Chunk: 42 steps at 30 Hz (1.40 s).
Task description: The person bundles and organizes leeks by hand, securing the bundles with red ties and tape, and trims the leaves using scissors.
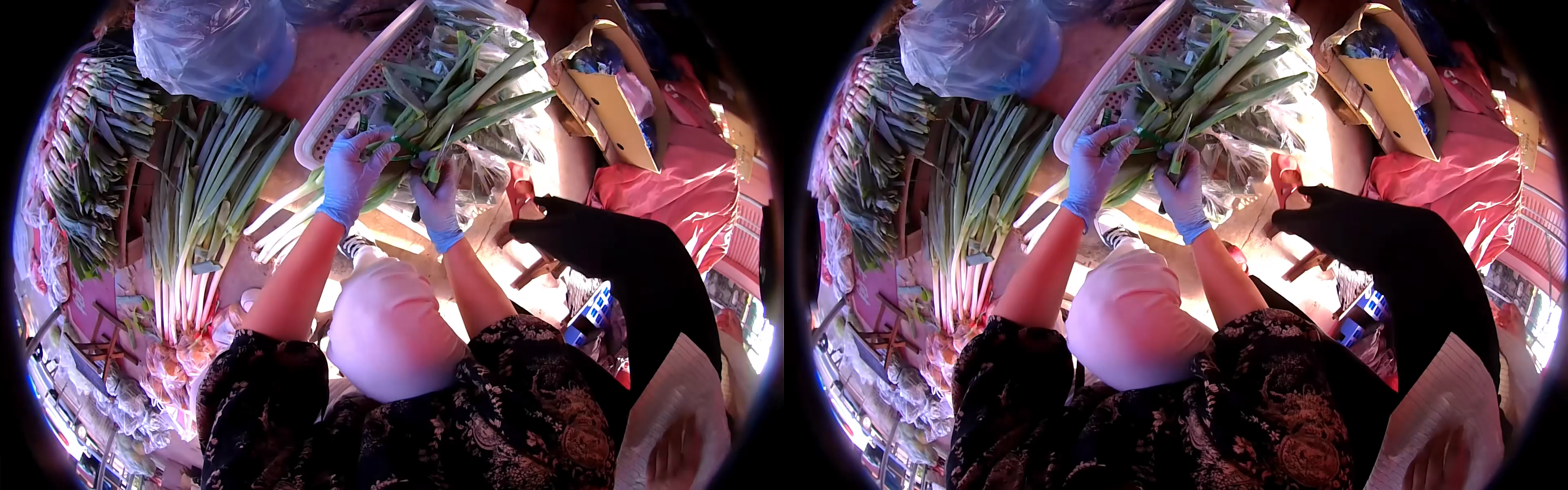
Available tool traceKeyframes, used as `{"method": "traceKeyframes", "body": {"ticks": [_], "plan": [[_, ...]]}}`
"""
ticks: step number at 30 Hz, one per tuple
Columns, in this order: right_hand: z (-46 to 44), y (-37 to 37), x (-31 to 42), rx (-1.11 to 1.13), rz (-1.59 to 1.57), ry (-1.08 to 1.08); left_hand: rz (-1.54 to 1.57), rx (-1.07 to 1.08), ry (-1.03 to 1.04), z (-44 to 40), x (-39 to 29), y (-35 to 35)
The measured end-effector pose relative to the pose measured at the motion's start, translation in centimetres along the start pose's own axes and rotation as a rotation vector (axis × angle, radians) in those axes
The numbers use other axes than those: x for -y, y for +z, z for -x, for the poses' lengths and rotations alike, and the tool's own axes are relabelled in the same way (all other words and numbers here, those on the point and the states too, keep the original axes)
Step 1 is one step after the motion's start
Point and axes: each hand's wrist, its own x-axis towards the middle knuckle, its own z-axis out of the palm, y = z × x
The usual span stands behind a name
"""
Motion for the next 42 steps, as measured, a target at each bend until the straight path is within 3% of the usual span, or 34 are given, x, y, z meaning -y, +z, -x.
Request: {"method": "traceKeyframes", "body": {"ticks": [2, 8, 13, 17, 21, 26, 29, 32, 35, 36, 39, 42], "plan": [[0.0, 0.0, 0.2, -0.001, 0.014, 0.001, 0.05, -0.045, -0.038, -0.9, 0.2, 0.5], [0.1, 0.2, 0.0, -0.037, -0.157, 0.094, -0.064, 0.189, -0.017, -4.8, 1.5, -0.8], [-0.1, 0.1, 0.5, -0.017, -0.12, 0.112, -0.378, 0.374, 0.261, -3.8, -0.9, -4.0], [-0.2, 0.2, 0.1, -0.028, -0.031, 0.088, -0.461, 0.319, 0.38, -1.8, 0.0, -3.9], [-0.2, 0.5, 0.1, -0.023, -0.055, 0.037, -0.371, 0.286, 0.165, -1.8, 0.5, -2.9], [-0.1, 0.3, 0.0, 0.019, 0.022, 0.009, -0.562, 0.152, 0.32, -4.7, -0.3, -1.8], [-0.1, 0.7, 0.4, -0.006, 0.144, -0.035, -0.49, 0.117, 0.356, -7.5, 2.5, 0.1], [-0.4, -0.5, -1.4, -0.121, 0.338, 0.0, -0.357, 0.125, 0.129, -7.5, 6.0, 3.0], [-1.1, 0.2, -0.8, -0.151, 0.171, 0.169, -0.227, 0.137, -0.082, -6.5, 5.8, 3.3], [-1.4, 0.8, -0.9, -0.138, 0.09, 0.109, -0.187, 0.151, -0.128, -6.1, 5.6, 3.1], [-0.6, 1.9, 1.8, -0.077, -0.018, 0.306, -0.104, 0.176, -0.239, -5.5, 4.6, 0.6], [-0.3, 3.8, 3.5, 0.085, -0.048, 0.259, -0.061, 0.144, -0.324, -4.3, 1.4, -4.4]]}}
